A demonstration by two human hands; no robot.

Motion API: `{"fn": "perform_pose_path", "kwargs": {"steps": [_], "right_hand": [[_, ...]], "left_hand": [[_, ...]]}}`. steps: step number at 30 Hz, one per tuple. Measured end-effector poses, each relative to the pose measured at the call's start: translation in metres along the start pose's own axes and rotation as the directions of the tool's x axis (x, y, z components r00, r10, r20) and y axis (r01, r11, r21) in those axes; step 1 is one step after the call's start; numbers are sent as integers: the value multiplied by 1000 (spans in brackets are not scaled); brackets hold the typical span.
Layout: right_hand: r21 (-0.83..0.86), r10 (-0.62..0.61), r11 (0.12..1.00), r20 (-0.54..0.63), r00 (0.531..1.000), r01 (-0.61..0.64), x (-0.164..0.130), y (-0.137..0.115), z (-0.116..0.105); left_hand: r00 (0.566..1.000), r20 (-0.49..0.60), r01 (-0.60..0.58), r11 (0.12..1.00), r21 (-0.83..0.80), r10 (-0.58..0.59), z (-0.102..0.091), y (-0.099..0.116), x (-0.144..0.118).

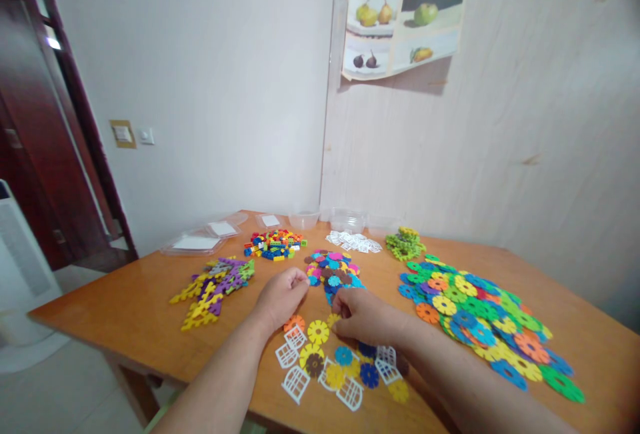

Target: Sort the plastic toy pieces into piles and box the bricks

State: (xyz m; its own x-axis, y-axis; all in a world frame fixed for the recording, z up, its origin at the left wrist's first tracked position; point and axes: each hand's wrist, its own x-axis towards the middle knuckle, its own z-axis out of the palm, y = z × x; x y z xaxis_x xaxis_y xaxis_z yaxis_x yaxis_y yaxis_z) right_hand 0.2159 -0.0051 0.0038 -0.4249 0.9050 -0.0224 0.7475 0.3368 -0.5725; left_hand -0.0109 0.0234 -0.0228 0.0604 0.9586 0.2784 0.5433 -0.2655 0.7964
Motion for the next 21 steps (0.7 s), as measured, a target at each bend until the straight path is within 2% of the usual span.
{"fn": "perform_pose_path", "kwargs": {"steps": [3, 5, 8, 10, 12, 13, 16, 18, 21], "right_hand": [[78, 25, 997, -24, 999, -23, 3, -4, -1], [223, 66, 974, -62, 996, -51, 4, -9, -4], [509, 207, 852, -104, 973, -127, 7, -17, -10], [585, 247, 804, -159, 956, -110, 8, -18, -11], [518, 165, 854, -194, 967, -42, 6, -17, -8], [448, 98, 894, -175, 980, -9, 4, -17, -6], [197, -67, 978, -45, 997, 75, -4, -19, 2], [59, -106, 993, -5, 994, 106, -7, -24, 5], [-65, -99, 993, 28, 995, 100, -9, -31, 4]], "left_hand": [[1000, 5, 20, 1000, 3, -20, 0, 0, 0], [1000, 2, 23, 1000, 3, -23, 0, 0, 1], [1000, -1, 29, 1000, 2, -29, 1, -1, 1], [999, -1, 36, 999, 3, -36, 2, -2, 2], [999, -1, 37, 999, -2, -37, 2, -1, 2], [999, 0, 35, 999, -5, -35, 2, -1, 1], [1000, -3, 28, 999, -17, -28, 0, 2, 0], [1000, -1, 19, 1000, -16, -19, -1, 5, -1], [1000, 18, 16, 1000, -2, -16, -2, 8, -2]]}}
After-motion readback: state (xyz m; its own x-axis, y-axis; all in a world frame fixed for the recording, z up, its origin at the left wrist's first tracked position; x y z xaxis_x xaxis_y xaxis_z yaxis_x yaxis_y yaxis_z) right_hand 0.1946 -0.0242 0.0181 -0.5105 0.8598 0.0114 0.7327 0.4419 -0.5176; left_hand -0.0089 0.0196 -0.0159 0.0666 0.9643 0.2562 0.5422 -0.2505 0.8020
